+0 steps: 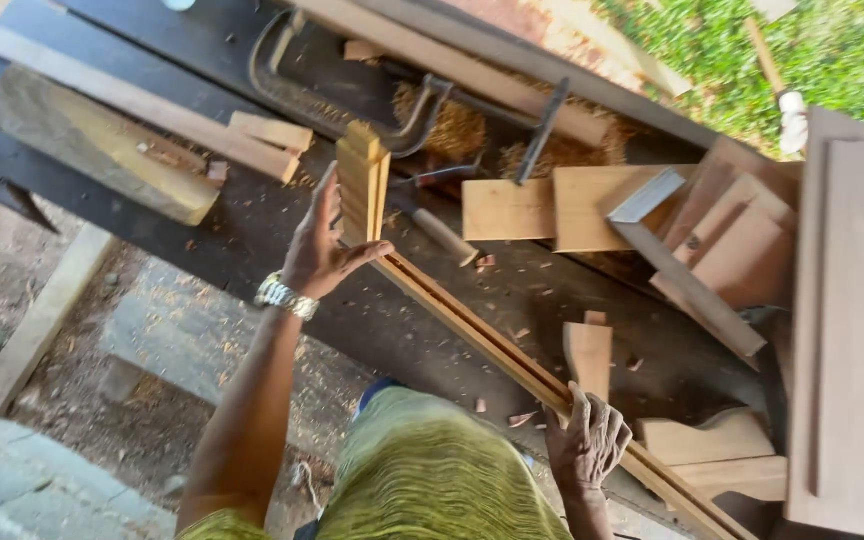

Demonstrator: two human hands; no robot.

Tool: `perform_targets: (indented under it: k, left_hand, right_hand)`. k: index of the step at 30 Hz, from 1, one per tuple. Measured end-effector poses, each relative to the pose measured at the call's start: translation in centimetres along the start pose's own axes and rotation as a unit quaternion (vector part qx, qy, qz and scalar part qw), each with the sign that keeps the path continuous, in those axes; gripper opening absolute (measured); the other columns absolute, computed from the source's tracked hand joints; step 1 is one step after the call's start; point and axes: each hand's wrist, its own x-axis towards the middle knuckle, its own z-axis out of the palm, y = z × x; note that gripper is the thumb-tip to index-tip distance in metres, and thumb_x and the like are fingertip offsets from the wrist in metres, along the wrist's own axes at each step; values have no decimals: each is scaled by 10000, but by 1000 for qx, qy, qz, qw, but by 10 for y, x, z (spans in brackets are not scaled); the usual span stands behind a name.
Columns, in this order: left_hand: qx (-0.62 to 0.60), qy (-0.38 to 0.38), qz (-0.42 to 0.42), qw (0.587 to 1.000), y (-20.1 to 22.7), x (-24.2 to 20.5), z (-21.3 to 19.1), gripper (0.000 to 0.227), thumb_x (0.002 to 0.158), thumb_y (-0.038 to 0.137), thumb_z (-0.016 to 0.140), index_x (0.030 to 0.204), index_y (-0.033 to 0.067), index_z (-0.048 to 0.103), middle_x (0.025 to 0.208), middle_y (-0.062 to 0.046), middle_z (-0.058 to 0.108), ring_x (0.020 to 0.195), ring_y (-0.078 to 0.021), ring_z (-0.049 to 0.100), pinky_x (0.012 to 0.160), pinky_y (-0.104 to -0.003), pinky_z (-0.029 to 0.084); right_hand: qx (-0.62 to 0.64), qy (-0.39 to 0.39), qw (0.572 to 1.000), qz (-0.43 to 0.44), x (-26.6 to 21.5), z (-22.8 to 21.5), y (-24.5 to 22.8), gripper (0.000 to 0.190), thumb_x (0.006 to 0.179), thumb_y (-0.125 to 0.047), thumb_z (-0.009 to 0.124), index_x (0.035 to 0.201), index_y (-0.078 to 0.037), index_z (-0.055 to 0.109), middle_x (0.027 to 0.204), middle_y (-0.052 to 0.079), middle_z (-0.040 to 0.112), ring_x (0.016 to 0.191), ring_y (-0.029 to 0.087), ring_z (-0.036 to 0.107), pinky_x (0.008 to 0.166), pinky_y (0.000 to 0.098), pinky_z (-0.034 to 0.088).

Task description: The person uses a handheld electric sander to smooth the surface of a rectangular wooden board. They move the sander across the board, flip it to sand the other side, and then set the board aside.

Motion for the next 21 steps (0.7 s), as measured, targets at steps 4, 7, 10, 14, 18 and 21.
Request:
perform_targets:
  k: [4,7,10,14,18,21]
  left_hand:
    - [6,51,-55,997,-83,-14,-13,877,851,356,876,1505,155,326,1456,-193,590,1304,-305,643,898,-473,597]
    - [-49,71,-35,996,-118,-32,-26,701,904,229,842,1467,118,440,1398,-158,570,1306,-297,635,872,-420,611]
    - [-91,88,-29,992,-132,-48,-35,642,887,126,847,1441,81,526,1304,-114,589,1237,-267,625,917,-389,607]
    - [-260,88,-138,952,-138,-54,-38,645,874,75,836,1450,66,547,1270,-94,646,1105,-191,641,938,-371,623]
    - [-97,82,-23,992,-114,-38,-42,592,864,25,828,1383,38,543,1312,-125,540,1179,-214,656,897,-380,594]
    - [-73,107,-38,991,-114,-37,-34,593,835,0,824,1365,29,561,1280,-135,550,1137,-221,659,878,-383,592]
  right_hand:
    - [22,-23,999,37,-17,21,-50,548,729,-352,848,1204,-156,659,1127,34,659,1076,255,580,970,458,384]
    - [7,-57,996,74,-32,48,-68,460,739,-311,828,1149,-174,670,1128,29,663,1086,248,578,970,459,373]
    - [-14,-103,990,92,-40,78,-74,412,749,-228,798,1146,-212,687,1144,28,666,1103,237,575,971,445,384]
    - [3,-160,984,81,-43,89,-84,444,730,-187,786,1164,-233,709,1147,54,660,1080,259,567,941,451,418]
    - [32,-167,982,82,-41,98,-88,437,726,-222,806,1152,-209,710,1127,62,651,1078,279,564,943,462,432]
    - [49,-166,980,96,-39,95,-94,443,702,-266,836,1117,-180,709,1125,81,643,1086,293,562,944,469,430]
